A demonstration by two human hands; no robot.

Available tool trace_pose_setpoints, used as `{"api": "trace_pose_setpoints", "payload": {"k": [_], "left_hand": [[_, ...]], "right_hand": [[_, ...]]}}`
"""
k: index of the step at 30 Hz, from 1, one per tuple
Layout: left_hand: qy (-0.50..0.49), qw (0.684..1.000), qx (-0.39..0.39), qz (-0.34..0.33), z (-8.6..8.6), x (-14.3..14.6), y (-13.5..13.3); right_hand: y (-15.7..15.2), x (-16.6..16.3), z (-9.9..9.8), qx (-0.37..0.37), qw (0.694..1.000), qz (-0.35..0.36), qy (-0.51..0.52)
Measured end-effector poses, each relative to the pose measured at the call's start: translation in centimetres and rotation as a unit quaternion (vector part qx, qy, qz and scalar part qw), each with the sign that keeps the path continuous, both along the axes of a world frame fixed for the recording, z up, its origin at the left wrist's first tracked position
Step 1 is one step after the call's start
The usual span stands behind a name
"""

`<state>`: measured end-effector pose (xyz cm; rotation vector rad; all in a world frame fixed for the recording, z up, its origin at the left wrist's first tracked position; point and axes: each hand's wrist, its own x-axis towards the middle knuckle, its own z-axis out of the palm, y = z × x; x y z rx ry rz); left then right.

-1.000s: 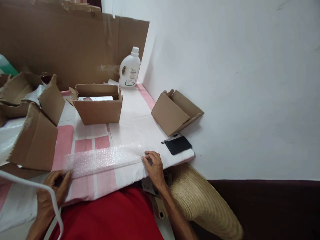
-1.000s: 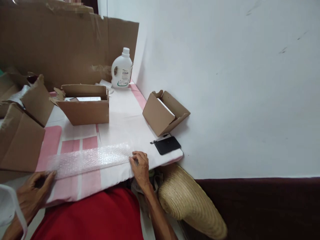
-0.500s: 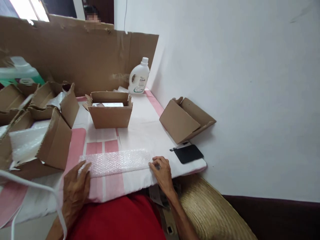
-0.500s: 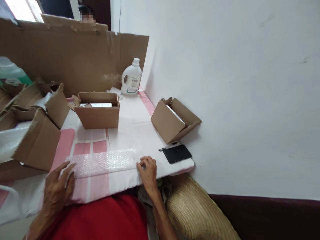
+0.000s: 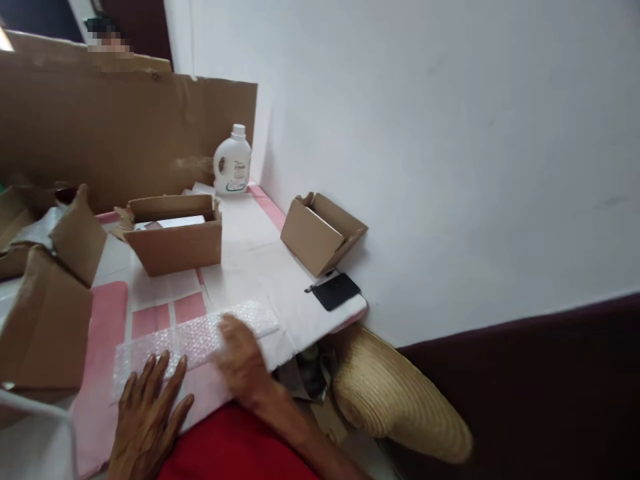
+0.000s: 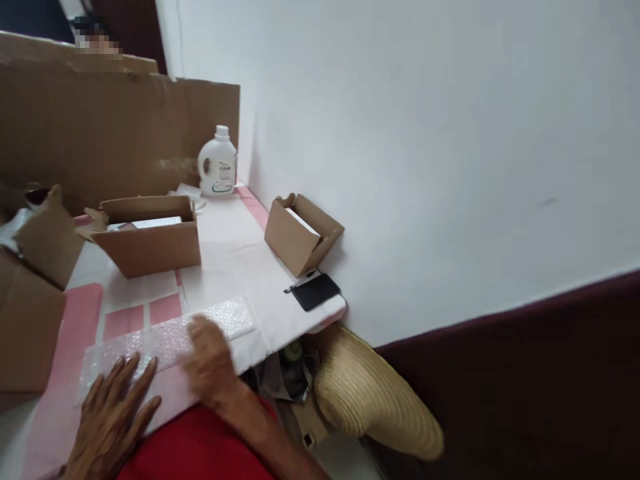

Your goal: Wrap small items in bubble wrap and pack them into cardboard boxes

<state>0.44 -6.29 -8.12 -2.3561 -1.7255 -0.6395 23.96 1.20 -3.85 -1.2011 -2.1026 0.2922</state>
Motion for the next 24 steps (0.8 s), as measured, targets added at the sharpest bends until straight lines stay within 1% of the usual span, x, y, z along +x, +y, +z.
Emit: {"api": "trace_pose_setpoints", "payload": {"k": [1,2,4,5,7,9,10,12,14,15,17,19,22,24], "left_hand": [[0.0,1.0,0.015,-0.021,-0.5,-0.5,0.1],[0.005,0.998,0.03,-0.05,-1.0,-1.0,0.2],[0.017,0.992,0.058,-0.11,-1.8,-2.1,0.6],[0.022,0.99,0.062,-0.125,-2.0,-2.5,0.8],[0.027,0.993,0.034,-0.112,-1.8,-2.5,1.0],[0.025,0.997,-0.013,-0.069,-0.9,-1.8,0.9],[0.021,0.998,-0.034,-0.047,-0.3,-1.3,0.8],[0.007,0.998,-0.052,-0.02,0.8,-0.3,0.6],[-0.006,0.998,-0.053,-0.016,1.4,0.3,0.5],[-0.011,0.998,-0.052,-0.017,1.5,0.4,0.6],[-0.015,0.999,-0.048,-0.016,1.3,0.5,0.7],[-0.016,0.999,-0.037,-0.006,1.0,0.5,0.7],[0.0,1.0,-0.019,0.009,0.9,0.8,0.3],[0.018,1.0,-0.009,0.015,1.1,1.0,0.1]], "right_hand": [[-0.7,-2.2,0.7,0.007,0.993,0.105,-0.044],[-1.2,-4.1,1.4,0.002,0.982,0.168,-0.086],[-1.7,-6.5,2.5,-0.014,0.966,0.22,-0.134],[-1.7,-7.0,2.8,-0.025,0.964,0.221,-0.144],[-1.5,-6.2,2.5,-0.048,0.967,0.204,-0.147],[-1.1,-3.7,1.4,-0.079,0.974,0.162,-0.141],[-0.9,-2.2,0.7,-0.095,0.978,0.127,-0.137],[-0.6,1.1,-0.6,-0.128,0.982,0.028,-0.133],[-0.4,3.9,-1.5,-0.151,0.977,-0.066,-0.138],[-0.4,4.9,-1.9,-0.156,0.973,-0.092,-0.145],[-0.4,6.2,-2.4,-0.155,0.97,-0.106,-0.157],[-0.5,6.6,-2.7,-0.151,0.97,-0.1,-0.16],[-0.9,6.2,-2.8,-0.14,0.973,-0.106,-0.15],[-1.2,5.5,-2.5,-0.109,0.979,-0.1,-0.137]]}}
